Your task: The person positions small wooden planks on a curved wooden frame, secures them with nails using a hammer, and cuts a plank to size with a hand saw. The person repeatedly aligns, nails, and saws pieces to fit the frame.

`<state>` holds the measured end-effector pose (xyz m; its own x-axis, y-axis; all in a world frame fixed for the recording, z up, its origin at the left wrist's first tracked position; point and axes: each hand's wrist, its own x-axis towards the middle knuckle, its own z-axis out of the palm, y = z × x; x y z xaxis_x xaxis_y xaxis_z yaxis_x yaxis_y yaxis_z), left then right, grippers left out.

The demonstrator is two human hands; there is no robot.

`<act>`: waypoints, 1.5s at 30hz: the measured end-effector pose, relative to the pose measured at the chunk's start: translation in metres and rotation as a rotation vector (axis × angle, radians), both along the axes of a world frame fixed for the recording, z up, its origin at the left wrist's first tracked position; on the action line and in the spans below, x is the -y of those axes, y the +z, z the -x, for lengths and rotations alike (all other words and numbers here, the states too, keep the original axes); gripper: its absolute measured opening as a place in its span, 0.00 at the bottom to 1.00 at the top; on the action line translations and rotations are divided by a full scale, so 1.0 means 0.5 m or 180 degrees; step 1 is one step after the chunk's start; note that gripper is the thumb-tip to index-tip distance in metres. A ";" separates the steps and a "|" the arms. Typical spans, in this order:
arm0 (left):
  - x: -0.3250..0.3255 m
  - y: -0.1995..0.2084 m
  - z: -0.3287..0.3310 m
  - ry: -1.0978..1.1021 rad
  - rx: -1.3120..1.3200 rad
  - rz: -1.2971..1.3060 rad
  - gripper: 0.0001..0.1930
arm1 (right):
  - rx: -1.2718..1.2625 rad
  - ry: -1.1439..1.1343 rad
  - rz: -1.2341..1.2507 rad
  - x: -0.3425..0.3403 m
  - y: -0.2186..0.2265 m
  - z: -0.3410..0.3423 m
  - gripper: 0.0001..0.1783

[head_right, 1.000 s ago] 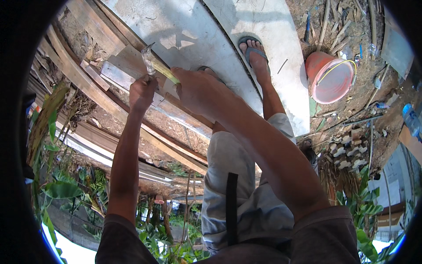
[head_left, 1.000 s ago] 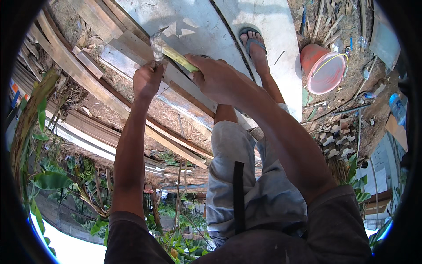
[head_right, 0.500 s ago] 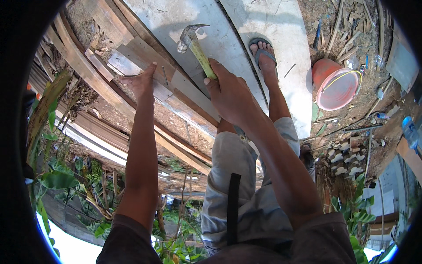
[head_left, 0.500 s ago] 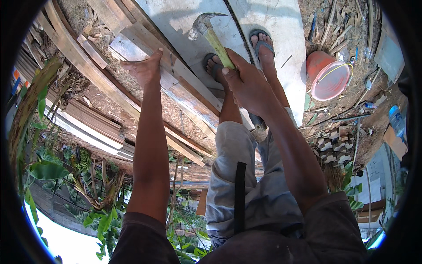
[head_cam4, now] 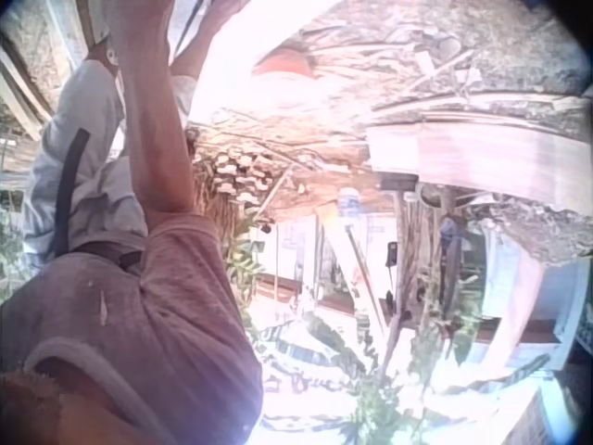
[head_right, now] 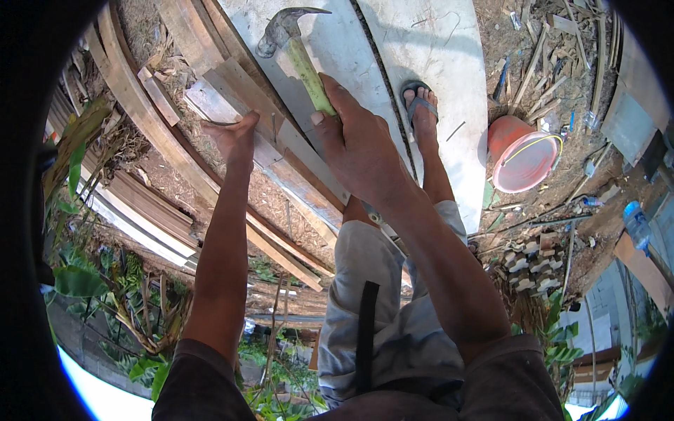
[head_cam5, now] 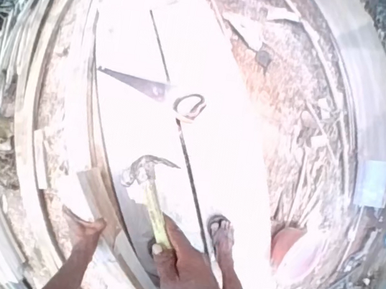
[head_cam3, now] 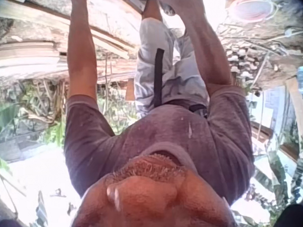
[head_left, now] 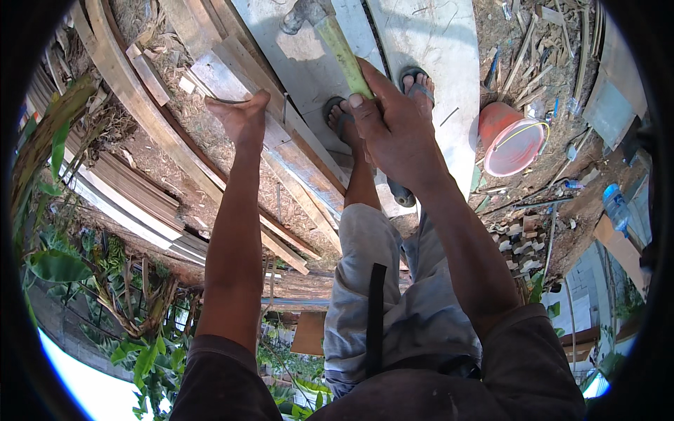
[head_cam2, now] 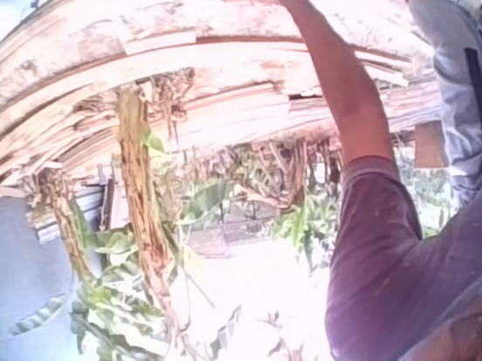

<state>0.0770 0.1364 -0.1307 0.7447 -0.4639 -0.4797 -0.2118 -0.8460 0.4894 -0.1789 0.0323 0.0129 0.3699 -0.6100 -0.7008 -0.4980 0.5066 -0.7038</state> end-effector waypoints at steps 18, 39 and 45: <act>0.021 0.044 0.017 0.0244 -0.0091 -0.0488 0.70 | -0.0202 0.0335 -0.0226 0.014 -0.011 -0.007 0.26; 0.005 0.066 0.124 -0.0603 0.1019 -0.1114 0.70 | -0.0134 -0.0723 -0.0818 -0.093 0.011 0.077 0.29; -0.006 0.069 0.110 -0.0520 0.0871 -0.0819 0.70 | 0.0036 0.0312 0.0278 0.008 -0.012 0.033 0.27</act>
<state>0.0218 0.1393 -0.0961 0.7874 -0.4775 -0.3899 -0.4465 -0.8778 0.1733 -0.1955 0.0285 0.0067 0.4383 -0.6290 -0.6420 -0.5339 0.3924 -0.7490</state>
